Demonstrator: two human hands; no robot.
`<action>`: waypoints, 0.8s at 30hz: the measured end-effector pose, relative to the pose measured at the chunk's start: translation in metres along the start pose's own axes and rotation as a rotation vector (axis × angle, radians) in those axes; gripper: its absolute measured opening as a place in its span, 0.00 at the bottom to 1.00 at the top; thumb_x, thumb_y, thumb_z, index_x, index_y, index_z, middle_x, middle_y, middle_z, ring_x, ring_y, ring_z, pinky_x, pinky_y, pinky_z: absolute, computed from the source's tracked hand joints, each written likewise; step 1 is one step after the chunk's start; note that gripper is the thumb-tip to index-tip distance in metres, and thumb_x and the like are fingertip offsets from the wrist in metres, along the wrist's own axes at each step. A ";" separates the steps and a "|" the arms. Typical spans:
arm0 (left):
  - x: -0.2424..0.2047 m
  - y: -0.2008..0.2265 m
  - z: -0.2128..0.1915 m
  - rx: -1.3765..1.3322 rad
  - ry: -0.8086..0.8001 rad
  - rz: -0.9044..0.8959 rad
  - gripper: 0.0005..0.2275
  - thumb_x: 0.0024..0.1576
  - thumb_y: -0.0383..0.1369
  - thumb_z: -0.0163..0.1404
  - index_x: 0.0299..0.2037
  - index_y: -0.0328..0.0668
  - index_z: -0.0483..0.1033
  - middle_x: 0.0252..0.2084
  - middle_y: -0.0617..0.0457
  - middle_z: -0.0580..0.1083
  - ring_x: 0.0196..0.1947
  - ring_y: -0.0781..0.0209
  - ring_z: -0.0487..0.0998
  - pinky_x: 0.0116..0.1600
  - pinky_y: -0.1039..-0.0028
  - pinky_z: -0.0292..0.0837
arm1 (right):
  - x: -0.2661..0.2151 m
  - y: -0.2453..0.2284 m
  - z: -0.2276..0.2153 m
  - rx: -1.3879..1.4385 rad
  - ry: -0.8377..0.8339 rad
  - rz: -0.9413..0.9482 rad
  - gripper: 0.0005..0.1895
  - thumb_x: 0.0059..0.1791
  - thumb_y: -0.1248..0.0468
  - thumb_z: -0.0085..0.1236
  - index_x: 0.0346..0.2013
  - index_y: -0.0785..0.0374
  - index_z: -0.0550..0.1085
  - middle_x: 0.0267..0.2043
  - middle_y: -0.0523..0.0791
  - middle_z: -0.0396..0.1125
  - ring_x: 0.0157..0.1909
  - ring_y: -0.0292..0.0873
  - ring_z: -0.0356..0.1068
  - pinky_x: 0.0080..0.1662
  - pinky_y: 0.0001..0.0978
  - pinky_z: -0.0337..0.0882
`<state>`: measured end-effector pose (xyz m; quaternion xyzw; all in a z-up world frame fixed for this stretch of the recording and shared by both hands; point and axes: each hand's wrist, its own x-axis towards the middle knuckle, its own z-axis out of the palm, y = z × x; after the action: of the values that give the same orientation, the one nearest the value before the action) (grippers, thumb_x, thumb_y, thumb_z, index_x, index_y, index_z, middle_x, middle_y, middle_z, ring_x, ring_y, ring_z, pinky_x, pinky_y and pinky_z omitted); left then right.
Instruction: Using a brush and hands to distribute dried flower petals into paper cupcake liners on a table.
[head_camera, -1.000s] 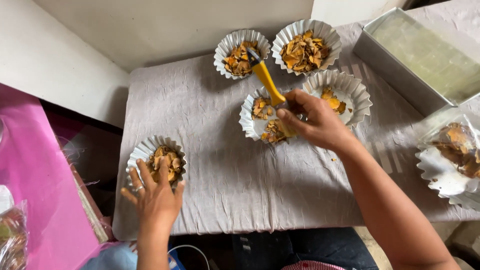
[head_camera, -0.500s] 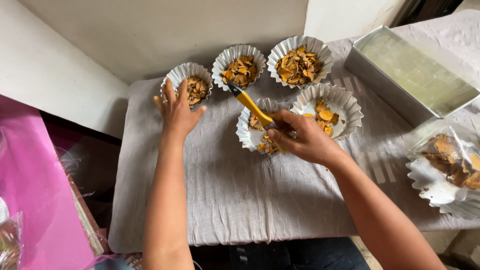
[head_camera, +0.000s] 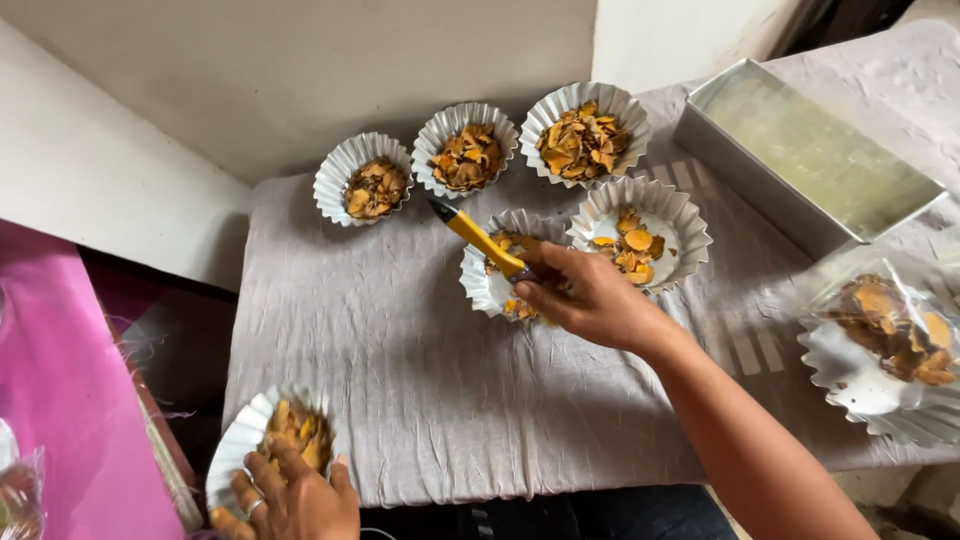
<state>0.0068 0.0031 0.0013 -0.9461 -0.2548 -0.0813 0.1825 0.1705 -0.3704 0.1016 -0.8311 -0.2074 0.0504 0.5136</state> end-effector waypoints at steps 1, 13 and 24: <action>0.008 0.001 0.001 0.026 -0.163 -0.001 0.42 0.51 0.56 0.45 0.76 0.48 0.53 0.76 0.41 0.58 0.78 0.40 0.52 0.76 0.38 0.31 | 0.000 0.000 0.000 0.018 -0.015 0.015 0.12 0.54 0.55 0.53 0.44 0.61 0.74 0.26 0.40 0.65 0.25 0.37 0.61 0.30 0.32 0.61; 0.111 0.047 -0.003 -0.213 -0.214 0.155 0.30 0.60 0.36 0.44 0.75 0.46 0.55 0.66 0.39 0.67 0.66 0.37 0.67 0.70 0.44 0.55 | 0.004 0.005 0.003 0.001 -0.041 0.031 0.11 0.55 0.54 0.53 0.38 0.59 0.72 0.24 0.39 0.61 0.24 0.36 0.57 0.29 0.31 0.58; 0.298 0.106 0.069 -0.280 0.083 0.291 0.21 0.63 0.26 0.42 0.68 0.33 0.69 0.54 0.33 0.73 0.59 0.31 0.73 0.67 0.42 0.56 | 0.003 0.007 0.003 0.108 0.053 0.055 0.15 0.52 0.62 0.58 0.46 0.72 0.76 0.28 0.56 0.73 0.29 0.53 0.75 0.33 0.41 0.76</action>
<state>0.3210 0.0797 -0.0205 -0.9849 -0.0938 -0.1276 0.0695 0.1740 -0.3693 0.0946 -0.8087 -0.1679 0.0535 0.5612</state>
